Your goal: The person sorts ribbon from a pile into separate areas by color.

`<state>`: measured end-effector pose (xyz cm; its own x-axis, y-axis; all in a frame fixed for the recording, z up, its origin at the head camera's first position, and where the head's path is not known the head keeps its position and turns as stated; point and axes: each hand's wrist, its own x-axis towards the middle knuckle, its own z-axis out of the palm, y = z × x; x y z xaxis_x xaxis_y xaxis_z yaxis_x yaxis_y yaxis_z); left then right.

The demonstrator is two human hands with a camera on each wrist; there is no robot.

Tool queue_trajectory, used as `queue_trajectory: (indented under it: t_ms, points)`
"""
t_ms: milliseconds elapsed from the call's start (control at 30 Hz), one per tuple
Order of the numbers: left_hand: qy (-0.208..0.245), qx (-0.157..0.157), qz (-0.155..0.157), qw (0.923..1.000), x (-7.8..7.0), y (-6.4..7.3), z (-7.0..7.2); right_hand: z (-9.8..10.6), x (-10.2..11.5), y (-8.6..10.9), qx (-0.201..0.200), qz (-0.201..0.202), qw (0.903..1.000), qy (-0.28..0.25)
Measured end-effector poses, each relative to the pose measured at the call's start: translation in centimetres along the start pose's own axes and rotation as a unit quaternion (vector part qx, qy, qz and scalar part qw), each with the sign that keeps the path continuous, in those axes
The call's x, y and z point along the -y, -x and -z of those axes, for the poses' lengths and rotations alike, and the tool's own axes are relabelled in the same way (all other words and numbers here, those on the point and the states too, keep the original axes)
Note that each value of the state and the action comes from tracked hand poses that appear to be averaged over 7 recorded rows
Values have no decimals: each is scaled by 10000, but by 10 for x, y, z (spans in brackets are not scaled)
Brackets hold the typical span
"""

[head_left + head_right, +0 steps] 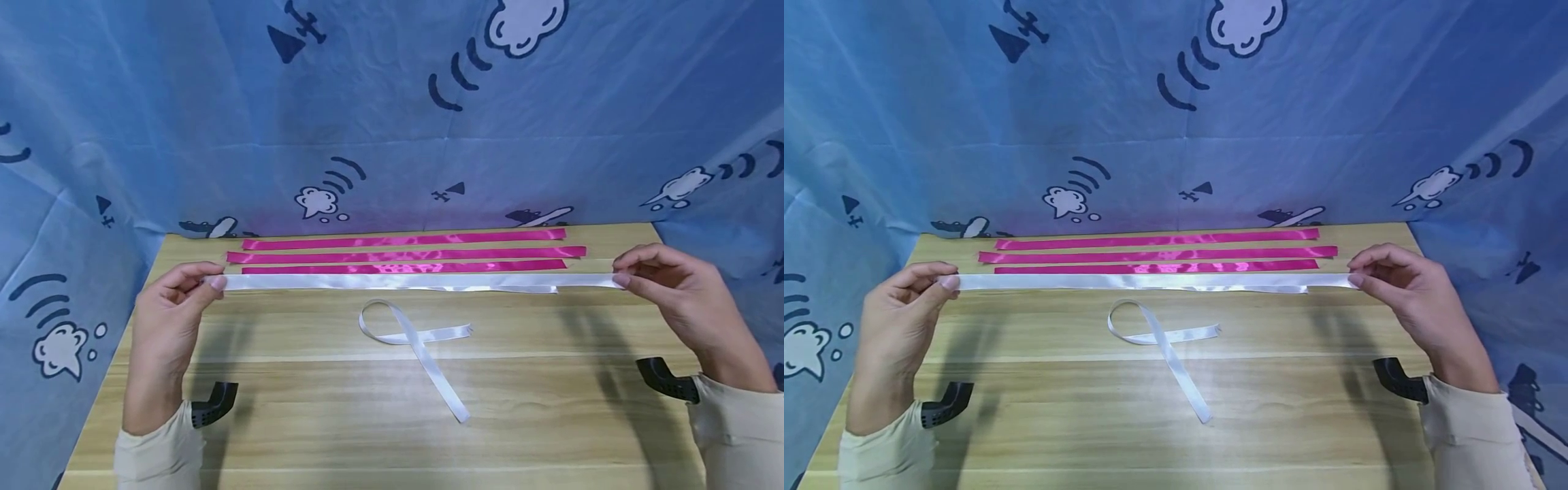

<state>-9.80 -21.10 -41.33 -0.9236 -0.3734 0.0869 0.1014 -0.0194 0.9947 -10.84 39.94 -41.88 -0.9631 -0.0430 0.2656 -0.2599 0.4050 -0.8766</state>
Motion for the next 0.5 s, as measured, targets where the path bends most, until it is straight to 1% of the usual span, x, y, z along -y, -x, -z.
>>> queue_trajectory:
  t_ms: [100, 200, 333, 400, 500]
  points:
    - [64, 0, -10, 10000, 0, -1, 2, 1, -2, 0, -79, -62, 9989, 464]
    - [46, -40, 7, 10000, 0, -1, 3, 1, -4, -1, -148, -162, 9967, 778]
    - [20, -97, 35, 9999, 0, -2, 4, 1, -6, -2, -177, -191, 9968, 755]
    - [-1, -128, 53, 9999, 1, -2, 5, 1, -7, -2, -152, -197, 9982, 553]
    - [-63, -154, 112, 9998, 3, -3, 5, 1, -9, -3, -129, -204, 9988, 416]
